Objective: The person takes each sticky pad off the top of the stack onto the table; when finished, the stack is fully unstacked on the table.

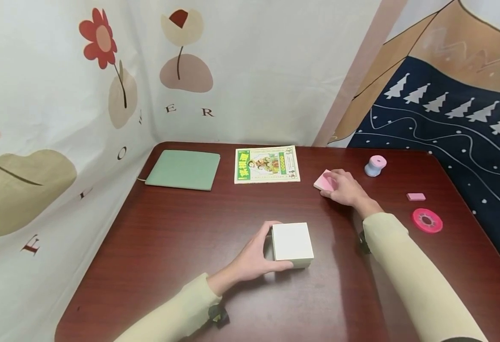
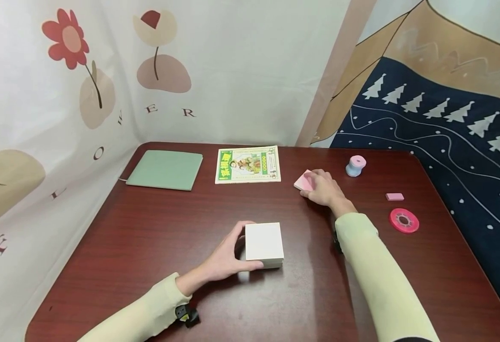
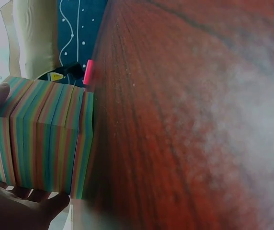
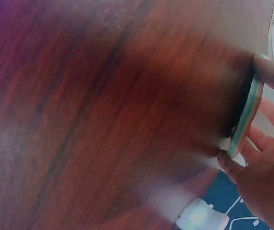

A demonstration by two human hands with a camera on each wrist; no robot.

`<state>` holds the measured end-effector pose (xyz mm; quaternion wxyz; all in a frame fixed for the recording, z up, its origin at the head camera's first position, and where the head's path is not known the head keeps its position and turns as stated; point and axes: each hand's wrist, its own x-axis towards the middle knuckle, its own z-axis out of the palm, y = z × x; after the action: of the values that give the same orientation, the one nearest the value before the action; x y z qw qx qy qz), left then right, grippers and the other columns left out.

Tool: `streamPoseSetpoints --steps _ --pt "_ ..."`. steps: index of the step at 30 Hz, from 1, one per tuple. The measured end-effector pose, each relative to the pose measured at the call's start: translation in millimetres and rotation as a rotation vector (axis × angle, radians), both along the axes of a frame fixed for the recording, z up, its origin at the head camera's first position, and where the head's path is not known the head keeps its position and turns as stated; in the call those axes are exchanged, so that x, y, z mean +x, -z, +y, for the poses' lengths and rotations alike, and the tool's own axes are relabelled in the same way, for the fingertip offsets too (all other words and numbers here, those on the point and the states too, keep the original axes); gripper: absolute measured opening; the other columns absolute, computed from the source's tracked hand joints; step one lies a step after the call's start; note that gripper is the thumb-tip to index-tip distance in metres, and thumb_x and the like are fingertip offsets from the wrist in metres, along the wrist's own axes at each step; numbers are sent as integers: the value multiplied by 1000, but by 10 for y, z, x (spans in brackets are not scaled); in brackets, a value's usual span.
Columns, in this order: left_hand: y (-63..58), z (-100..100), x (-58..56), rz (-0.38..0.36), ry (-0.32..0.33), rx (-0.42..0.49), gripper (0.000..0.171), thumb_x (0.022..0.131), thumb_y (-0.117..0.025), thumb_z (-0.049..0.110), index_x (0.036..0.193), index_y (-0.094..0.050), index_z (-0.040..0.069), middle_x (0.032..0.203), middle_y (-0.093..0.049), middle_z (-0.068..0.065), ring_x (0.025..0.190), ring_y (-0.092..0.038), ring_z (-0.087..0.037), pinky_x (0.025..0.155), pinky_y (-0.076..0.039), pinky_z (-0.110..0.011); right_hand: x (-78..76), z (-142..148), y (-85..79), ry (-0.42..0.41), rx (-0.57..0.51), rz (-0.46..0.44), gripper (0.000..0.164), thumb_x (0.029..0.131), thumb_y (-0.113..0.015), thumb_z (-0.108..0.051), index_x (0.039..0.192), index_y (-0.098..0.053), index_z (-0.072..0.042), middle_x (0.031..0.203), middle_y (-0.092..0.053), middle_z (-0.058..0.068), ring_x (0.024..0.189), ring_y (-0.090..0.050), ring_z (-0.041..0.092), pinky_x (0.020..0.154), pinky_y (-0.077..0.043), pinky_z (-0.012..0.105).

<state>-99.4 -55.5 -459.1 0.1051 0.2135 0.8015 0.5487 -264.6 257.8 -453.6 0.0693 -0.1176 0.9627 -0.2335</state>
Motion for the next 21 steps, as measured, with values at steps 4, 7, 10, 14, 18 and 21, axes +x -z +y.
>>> streamPoseSetpoints --steps 4,7,10,14,18,21 --pt "11 -4 -9 3 -2 2 86 69 -89 36 138 -39 30 128 -53 9 118 -52 -18 95 -42 -45 16 -18 -26 -7 20 -29 70 89 -69 -30 147 -40 -3 152 -26 26 134 -24 44 105 -25 64" --pt "15 -3 -16 9 -3 0 87 68 -90 34 138 -39 29 129 -53 9 120 -51 -17 99 -40 -46 33 -26 -37 -5 28 -24 71 89 -69 -31 148 -40 -3 155 -21 26 137 -20 45 107 -21 65" --pt "19 -1 -19 10 -1 -2 87 67 -91 33 138 -39 28 128 -53 9 121 -51 -17 100 -39 -46 65 -45 -59 -9 21 18 71 88 -70 -32 146 -42 -2 155 -19 26 138 -17 45 108 -18 64" --pt "22 0 -20 10 5 3 87 67 -91 32 138 -39 28 128 -54 9 120 -51 -17 100 -39 -46 144 -123 -145 -66 -35 94 68 88 -72 -35 142 -49 -2 154 -24 26 139 -20 44 108 -21 63" --pt "17 0 -21 12 7 6 87 68 -91 33 138 -39 28 128 -54 10 120 -51 -16 99 -40 -45 305 -278 -306 -184 -110 127 60 89 -72 -36 137 -55 -4 152 -32 23 139 -23 43 107 -22 62" --pt "17 -1 -21 11 8 5 87 68 -91 34 137 -39 28 128 -54 10 119 -51 -15 99 -40 -45 494 -422 -451 -287 -160 122 57 91 -69 -38 136 -57 -5 149 -38 21 138 -30 40 108 -24 59"
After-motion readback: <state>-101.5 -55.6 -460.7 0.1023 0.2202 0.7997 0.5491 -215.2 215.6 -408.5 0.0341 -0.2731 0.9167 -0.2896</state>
